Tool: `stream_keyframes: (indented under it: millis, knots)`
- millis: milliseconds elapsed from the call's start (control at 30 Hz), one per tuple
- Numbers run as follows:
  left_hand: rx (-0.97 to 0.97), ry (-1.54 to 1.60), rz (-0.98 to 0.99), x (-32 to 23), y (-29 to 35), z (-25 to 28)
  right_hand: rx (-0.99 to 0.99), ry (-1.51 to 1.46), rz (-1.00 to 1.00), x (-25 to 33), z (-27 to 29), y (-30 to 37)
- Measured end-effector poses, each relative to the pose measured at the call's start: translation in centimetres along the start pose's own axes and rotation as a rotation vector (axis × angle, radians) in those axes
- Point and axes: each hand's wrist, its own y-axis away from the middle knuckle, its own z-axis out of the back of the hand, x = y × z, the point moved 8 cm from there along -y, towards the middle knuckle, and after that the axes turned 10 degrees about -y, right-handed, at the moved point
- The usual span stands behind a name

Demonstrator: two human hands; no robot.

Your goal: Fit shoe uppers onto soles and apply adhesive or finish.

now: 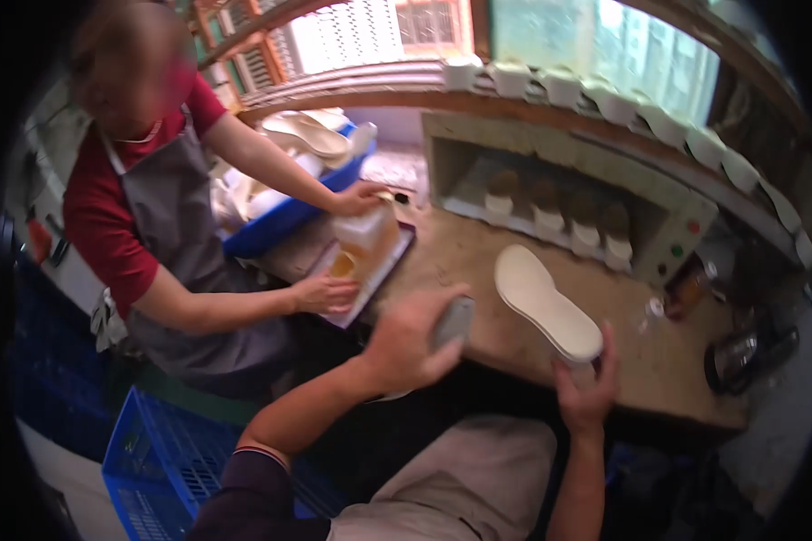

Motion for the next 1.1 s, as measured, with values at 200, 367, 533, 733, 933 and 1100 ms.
stream_keyframes:
  millis: [200, 367, 533, 733, 933, 1100]
  knots:
    - [0.032, 0.363, 0.424, 3.6, 8.0, -1.2, 0.238, 0.527, -0.024, -9.1, -3.0, 3.1]
    - [0.069, 0.443, 0.678, 4.6, 10.6, -14.9, 0.413, 0.749, 0.223, -18.9, -5.7, -4.4]
    - [0.180, 0.393, 0.620, 5.2, 16.5, -21.1, 0.637, 0.837, 0.319, -25.0, -7.6, -2.2]
    - [0.056, 0.105, 0.437, 8.3, 17.1, -21.0, 0.386, -0.481, -0.533, -27.8, 1.4, 8.2]
    - [-0.072, 0.069, 0.433, 4.8, 13.8, -21.3, 0.053, -1.450, -0.807, -26.4, 4.4, 15.4]
    - [-0.198, 0.362, 0.666, 4.4, 13.8, -24.8, 0.165, -1.010, -0.936, -28.2, 9.9, 19.1]
